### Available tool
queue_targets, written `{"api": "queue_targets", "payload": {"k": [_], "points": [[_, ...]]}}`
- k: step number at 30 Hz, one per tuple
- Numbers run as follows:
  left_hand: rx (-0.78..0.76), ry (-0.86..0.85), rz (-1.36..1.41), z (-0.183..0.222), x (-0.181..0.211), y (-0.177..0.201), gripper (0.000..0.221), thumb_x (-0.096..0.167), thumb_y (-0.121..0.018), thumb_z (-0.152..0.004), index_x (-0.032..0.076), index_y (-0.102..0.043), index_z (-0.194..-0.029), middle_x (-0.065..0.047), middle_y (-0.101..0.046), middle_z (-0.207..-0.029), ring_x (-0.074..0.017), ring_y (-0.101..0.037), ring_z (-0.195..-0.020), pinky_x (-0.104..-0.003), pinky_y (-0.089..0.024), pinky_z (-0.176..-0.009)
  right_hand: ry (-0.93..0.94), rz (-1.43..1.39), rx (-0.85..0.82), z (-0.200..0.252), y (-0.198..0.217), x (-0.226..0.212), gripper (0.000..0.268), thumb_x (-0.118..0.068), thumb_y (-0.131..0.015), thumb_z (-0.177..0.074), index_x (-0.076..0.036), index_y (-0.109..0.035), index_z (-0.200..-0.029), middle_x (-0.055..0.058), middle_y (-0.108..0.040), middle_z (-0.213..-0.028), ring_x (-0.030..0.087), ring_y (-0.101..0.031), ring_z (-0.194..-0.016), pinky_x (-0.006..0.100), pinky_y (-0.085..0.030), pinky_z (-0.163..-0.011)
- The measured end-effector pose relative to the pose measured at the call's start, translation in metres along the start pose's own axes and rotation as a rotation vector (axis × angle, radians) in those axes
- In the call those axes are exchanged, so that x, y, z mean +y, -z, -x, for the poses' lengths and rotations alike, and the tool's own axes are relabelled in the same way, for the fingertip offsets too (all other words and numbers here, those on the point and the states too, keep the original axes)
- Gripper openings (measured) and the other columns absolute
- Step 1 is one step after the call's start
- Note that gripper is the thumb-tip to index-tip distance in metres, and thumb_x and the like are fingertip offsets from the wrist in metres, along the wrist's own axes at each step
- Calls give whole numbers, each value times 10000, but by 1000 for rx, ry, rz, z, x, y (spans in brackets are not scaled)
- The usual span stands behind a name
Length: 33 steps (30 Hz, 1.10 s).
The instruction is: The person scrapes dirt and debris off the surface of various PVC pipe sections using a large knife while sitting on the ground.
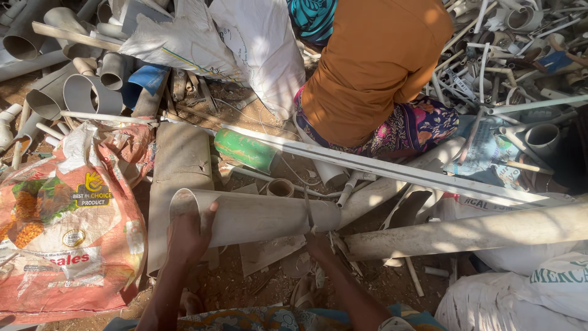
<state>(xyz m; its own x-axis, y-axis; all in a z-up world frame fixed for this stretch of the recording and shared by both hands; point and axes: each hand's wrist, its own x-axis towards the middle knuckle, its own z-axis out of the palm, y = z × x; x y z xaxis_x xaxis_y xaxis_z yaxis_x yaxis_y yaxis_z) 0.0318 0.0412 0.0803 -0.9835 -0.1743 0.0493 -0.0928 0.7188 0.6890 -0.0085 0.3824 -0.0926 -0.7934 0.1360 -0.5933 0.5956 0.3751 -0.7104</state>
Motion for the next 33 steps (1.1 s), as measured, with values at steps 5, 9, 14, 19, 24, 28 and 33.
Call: {"api": "queue_targets", "payload": {"k": [5,9,14,19,24,28,33], "points": [[260,299,427,-16,-9,-4,806,663,-356,-1080,-110,-561,-1175,-259,-604,-973,-370,-612,-917,-506,-465,-842,454,142,-171,61,-79,-58,730,-568,-318,-1092,69,-615,-895,94,-523,-693,263,-555,-649,494,-485,-691],[286,192,589,-6,-4,8,862,687,-274,-1043,-82,-531,-1335,-242,-617,-1204,-368,-586,-1114,-469,-429,-952,646,209,-280,104,-122,-96,619,-521,-327,-1070,-1,-657,-1005,117,-580,-705,315,-606,-692,501,-477,-713],[309,356,344,6,-3,4,893,716,-256,-1003,-53,-592,-1308,-294,-664,-1136,-437,-628,-1085,-509,-460,-959,329,105,-62,8,-62,-21,783,-588,-327,-1069,34,-591,-674,108,-466,-545,270,-501,-500,473,-401,-539],[467,99,357,7,-11,-8,999,782,-289,-1070,-134,-517,-1399,-343,-571,-1276,-475,-537,-1154,-583,-386,-989,165,-1,-32,24,-51,-22,668,-492,-380,-1087,107,-667,-1020,116,-561,-579,253,-558,-472,451,-457,-516],[309,312,355,7,-16,-1,999,782,-216,-976,-102,-674,-1062,-242,-651,-820,-348,-606,-800,-493,-461,-783,928,134,-208,141,-142,-115,521,-367,-422,-1078,101,-643,-1134,316,-681,-862,492,-681,-869,566,-493,-774],[331,153,350,22,-19,-5,923,743,-263,-1004,-91,-651,-926,-186,-597,-687,-297,-564,-674,-487,-427,-648,639,237,-197,110,-110,-81,559,-425,-420,-1077,85,-648,-1075,302,-664,-750,468,-688,-798,532,-510,-747],[348,-53,301,25,-12,-11,827,678,-312,-1061,-85,-539,-839,-179,-430,-630,-294,-412,-616,-506,-310,-611,470,255,30,22,-22,-14,477,-338,-392,-1052,72,-630,-1098,143,-614,-630,296,-588,-435,449,-467,-413]]}}
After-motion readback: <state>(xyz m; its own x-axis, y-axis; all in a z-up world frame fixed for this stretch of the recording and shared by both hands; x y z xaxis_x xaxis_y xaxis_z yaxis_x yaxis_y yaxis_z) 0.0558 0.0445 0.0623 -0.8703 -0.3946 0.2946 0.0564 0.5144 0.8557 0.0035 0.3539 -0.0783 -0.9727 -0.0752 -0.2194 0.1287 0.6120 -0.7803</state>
